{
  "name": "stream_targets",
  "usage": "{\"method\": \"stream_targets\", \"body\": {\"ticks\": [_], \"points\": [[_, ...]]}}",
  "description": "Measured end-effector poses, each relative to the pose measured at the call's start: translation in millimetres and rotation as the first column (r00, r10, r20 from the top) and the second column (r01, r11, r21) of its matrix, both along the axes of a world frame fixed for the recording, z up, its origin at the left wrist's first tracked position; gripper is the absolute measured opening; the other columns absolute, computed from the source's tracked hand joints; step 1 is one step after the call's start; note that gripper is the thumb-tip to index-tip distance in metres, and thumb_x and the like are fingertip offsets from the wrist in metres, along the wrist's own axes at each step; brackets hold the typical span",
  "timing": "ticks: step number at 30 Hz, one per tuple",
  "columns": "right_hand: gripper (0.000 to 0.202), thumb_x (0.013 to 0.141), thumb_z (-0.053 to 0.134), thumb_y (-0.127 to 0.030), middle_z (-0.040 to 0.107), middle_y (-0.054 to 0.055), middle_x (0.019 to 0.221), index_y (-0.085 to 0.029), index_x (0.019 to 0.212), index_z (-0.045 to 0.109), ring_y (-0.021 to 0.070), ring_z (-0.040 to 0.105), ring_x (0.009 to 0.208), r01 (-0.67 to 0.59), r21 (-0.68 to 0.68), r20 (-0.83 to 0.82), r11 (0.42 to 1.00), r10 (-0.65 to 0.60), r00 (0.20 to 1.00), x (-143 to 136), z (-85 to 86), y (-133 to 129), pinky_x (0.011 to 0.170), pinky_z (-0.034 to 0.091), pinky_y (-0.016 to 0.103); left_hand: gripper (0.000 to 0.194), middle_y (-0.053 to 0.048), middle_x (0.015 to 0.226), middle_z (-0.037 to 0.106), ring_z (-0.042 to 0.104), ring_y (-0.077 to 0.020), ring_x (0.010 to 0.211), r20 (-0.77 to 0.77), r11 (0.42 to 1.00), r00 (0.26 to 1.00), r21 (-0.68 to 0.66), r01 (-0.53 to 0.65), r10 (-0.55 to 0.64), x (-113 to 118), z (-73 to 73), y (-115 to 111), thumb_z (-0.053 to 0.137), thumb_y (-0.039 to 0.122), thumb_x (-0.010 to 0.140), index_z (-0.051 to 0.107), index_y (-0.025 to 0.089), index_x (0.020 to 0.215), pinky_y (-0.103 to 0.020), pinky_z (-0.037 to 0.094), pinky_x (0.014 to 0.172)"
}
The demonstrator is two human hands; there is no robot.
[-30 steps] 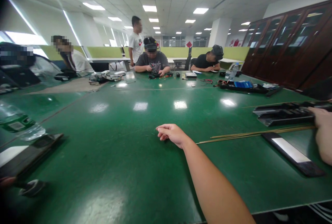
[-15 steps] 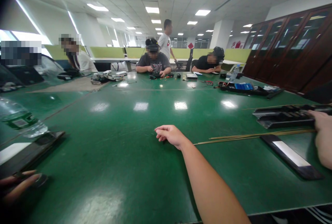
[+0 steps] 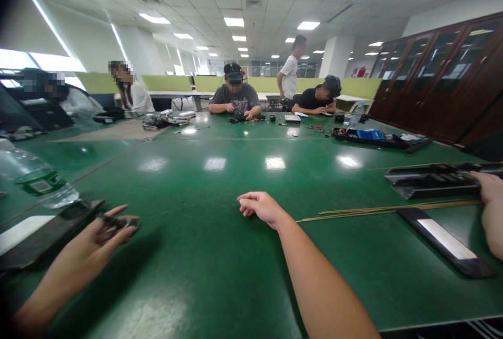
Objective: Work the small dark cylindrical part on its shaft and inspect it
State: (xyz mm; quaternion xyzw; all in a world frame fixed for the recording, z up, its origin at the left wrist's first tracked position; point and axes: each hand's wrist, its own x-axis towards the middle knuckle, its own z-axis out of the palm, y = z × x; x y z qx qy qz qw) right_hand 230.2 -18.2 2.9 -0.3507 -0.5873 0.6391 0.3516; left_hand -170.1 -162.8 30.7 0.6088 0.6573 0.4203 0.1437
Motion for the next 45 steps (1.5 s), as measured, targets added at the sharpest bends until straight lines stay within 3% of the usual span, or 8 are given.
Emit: {"method": "stream_targets", "body": {"ticks": [2,5,10,14,18,22,31,45], "points": [[0.037,0.079,0.074,-0.039,0.069,0.007,0.082,-0.013,0.105,0.069,0.0127,0.063,0.066,0.003,-0.001,-0.001,1.0,-0.003,1.0,-0.9,-0.1,0.4,0.065,0.051,0.026,0.071,-0.012,0.119,0.068,0.069,-0.0276,0.101,0.169,0.988,0.974,-0.001,0.155,-0.153,26.8,7.4,28.3,0.066,0.051,0.083,0.038,0.022,0.141,-0.05,0.056,0.088],[0.038,0.08,0.073,-0.038,0.069,0.007,0.081,-0.013,0.108,0.068,0.013,0.063,0.065,0.015,-0.002,-0.005,1.0,-0.015,1.0,-2.1,-0.5,1.5,0.063,0.051,0.026,0.063,-0.016,0.117,0.068,0.066,-0.028,0.106,0.246,0.938,0.905,0.075,0.339,-0.347,74.9,14.2,74.6,0.068,0.046,0.083,0.046,0.016,0.134,-0.05,0.052,0.095],[0.041,0.079,0.072,-0.036,0.067,0.004,0.078,-0.014,0.113,0.064,0.0117,0.061,0.06,0.108,0.062,-0.007,0.992,-0.108,0.994,0.4,-1.9,6.7,0.06,0.05,0.026,0.041,-0.013,0.109,0.07,0.068,-0.0248,0.098,0.139,0.856,0.845,0.107,0.506,-0.516,138.8,-6.1,136.8,0.068,0.037,0.084,0.062,0.015,0.118,-0.045,0.053,0.094],[0.045,0.074,0.075,-0.031,0.063,0.0,0.078,-0.016,0.115,0.061,0.0104,0.058,0.06,0.21,0.168,0.008,0.963,-0.215,0.977,2.3,-4.0,12.4,0.061,0.048,0.025,0.034,-0.009,0.108,0.069,0.063,-0.0233,0.1,0.001,0.788,0.794,0.122,0.603,-0.608,166.0,-22.3,152.3,0.064,0.031,0.087,0.064,0.022,0.12,-0.042,0.051,0.093],[0.053,0.069,0.076,-0.022,0.063,0.001,0.09,-0.018,0.118,0.059,0.0092,0.055,0.062,0.228,0.225,0.042,0.947,-0.243,0.969,-3.6,-6.9,14.0,0.062,0.047,0.025,0.039,-0.007,0.105,0.067,0.062,-0.0227,0.099,-0.106,0.729,0.736,0.107,0.676,-0.668,170.1,-26.3,146.3,0.069,0.029,0.084,0.063,0.025,0.122,-0.04,0.049,0.093],[0.051,0.065,0.077,-0.016,0.064,0.004,0.099,-0.019,0.113,0.061,0.0107,0.057,0.068,0.163,0.285,0.125,0.945,-0.205,0.971,-10.6,-9.9,11.6,0.066,0.048,0.027,0.055,-0.006,0.111,0.066,0.063,-0.0222,0.101,-0.137,0.741,0.748,0.107,0.663,-0.65,167.1,-28.6,140.8,0.07,0.025,0.082,0.051,0.027,0.133,-0.038,0.049,0.093],[0.051,0.066,0.077,-0.018,0.066,0.005,0.098,-0.019,0.114,0.06,0.0164,0.063,0.08,0.104,0.332,0.224,0.938,-0.186,0.957,-12.1,-8.9,6.9,0.076,0.051,0.031,0.034,-0.006,0.108,0.068,0.064,-0.0225,0.098,-0.167,0.752,0.756,0.102,0.652,-0.633,167.9,-27.7,140.2,0.07,0.027,0.082,0.061,0.023,0.115,-0.035,0.05,0.088],[0.025,0.075,0.069,-0.02,0.071,0.003,0.093,-0.019,0.1,0.067,0.0178,0.066,0.084,0.041,0.405,0.332,0.913,-0.189,0.924,-14.0,-4.9,2.5,0.078,0.05,0.029,0.036,-0.002,0.111,0.068,0.064,-0.0207,0.101,-0.183,0.753,0.758,0.109,0.649,-0.626,165.3,-30.4,139.0,0.073,0.028,0.082,0.06,0.026,0.115,-0.032,0.048,0.09]]}}
